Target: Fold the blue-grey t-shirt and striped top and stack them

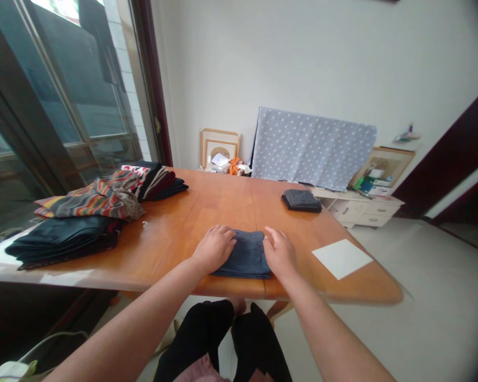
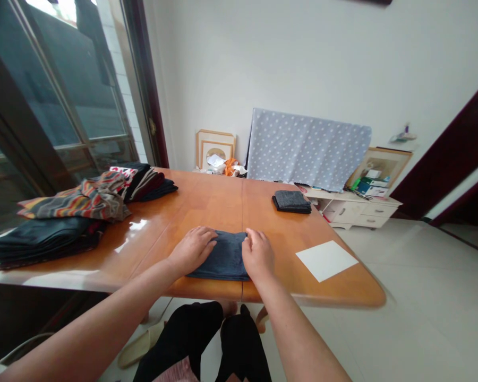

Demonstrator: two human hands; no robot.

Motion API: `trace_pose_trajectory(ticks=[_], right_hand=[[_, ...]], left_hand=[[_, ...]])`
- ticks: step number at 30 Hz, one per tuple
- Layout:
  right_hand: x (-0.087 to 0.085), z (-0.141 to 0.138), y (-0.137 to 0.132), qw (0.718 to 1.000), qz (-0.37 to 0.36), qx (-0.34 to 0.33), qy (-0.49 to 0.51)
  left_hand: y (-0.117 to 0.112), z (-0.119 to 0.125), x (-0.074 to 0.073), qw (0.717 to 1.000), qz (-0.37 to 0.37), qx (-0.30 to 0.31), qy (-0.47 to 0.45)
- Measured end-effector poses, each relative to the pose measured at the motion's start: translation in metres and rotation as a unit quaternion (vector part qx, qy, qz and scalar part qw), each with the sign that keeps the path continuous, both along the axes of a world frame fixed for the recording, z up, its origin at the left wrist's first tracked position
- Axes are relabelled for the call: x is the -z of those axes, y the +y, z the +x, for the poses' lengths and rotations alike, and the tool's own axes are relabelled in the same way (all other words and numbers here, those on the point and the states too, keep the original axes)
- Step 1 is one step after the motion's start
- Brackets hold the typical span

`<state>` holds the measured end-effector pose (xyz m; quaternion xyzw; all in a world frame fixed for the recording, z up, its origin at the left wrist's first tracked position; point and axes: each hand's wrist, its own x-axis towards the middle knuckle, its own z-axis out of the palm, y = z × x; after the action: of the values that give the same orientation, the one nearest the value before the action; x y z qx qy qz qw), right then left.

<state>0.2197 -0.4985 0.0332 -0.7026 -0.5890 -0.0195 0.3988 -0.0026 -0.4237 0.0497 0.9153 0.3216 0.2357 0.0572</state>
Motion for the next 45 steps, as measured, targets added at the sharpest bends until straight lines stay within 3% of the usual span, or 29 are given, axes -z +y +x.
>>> trace_pose_trajectory(ticks=[2, 5, 9, 11, 17, 23, 28, 31, 35, 41, 45], right_hand=[[-0.009, -0.011, 0.000, 0.998, -0.016, -0.050, -0.043], [-0.004, -0.023, 0.001, 0.987, -0.089, -0.098, -0.094], [0.017, -0.027, 0.001, 0.974, -0.189, -0.067, -0.110], [0.019, -0.026, 0.001, 0.969, -0.211, -0.057, -0.112], [0.005, -0.027, 0.003, 0.963, -0.233, -0.054, -0.126], [0.014, -0.025, 0.003, 0.953, -0.270, -0.053, -0.130], [0.015, -0.026, 0.003, 0.963, -0.247, -0.053, -0.098], [0.011, -0.021, 0.003, 0.979, -0.196, -0.044, -0.041], [0.004, 0.003, -0.003, 0.988, -0.137, 0.023, 0.072], [0.001, 0.028, -0.014, 0.972, -0.184, 0.037, 0.141], [0.002, 0.020, -0.016, 0.963, -0.217, 0.029, 0.156]], left_hand=[[0.001, 0.002, 0.001, 1.000, -0.007, 0.019, -0.002], [0.002, 0.003, 0.010, 0.999, -0.021, 0.044, 0.015], [0.002, 0.000, 0.024, 0.998, -0.023, 0.028, 0.048], [0.003, -0.001, 0.026, 0.998, -0.020, 0.022, 0.059], [0.008, -0.001, 0.029, 0.998, -0.006, 0.016, 0.062], [0.007, -0.005, 0.039, 0.997, 0.002, 0.009, 0.078], [0.007, -0.004, 0.034, 0.997, -0.013, 0.009, 0.081], [0.007, -0.004, 0.031, 0.998, -0.022, 0.012, 0.053], [0.006, -0.014, 0.025, 0.997, -0.035, -0.064, -0.029], [0.013, -0.034, 0.017, 0.948, -0.182, -0.245, -0.084], [0.012, -0.034, 0.013, 0.921, -0.265, -0.275, -0.074]])
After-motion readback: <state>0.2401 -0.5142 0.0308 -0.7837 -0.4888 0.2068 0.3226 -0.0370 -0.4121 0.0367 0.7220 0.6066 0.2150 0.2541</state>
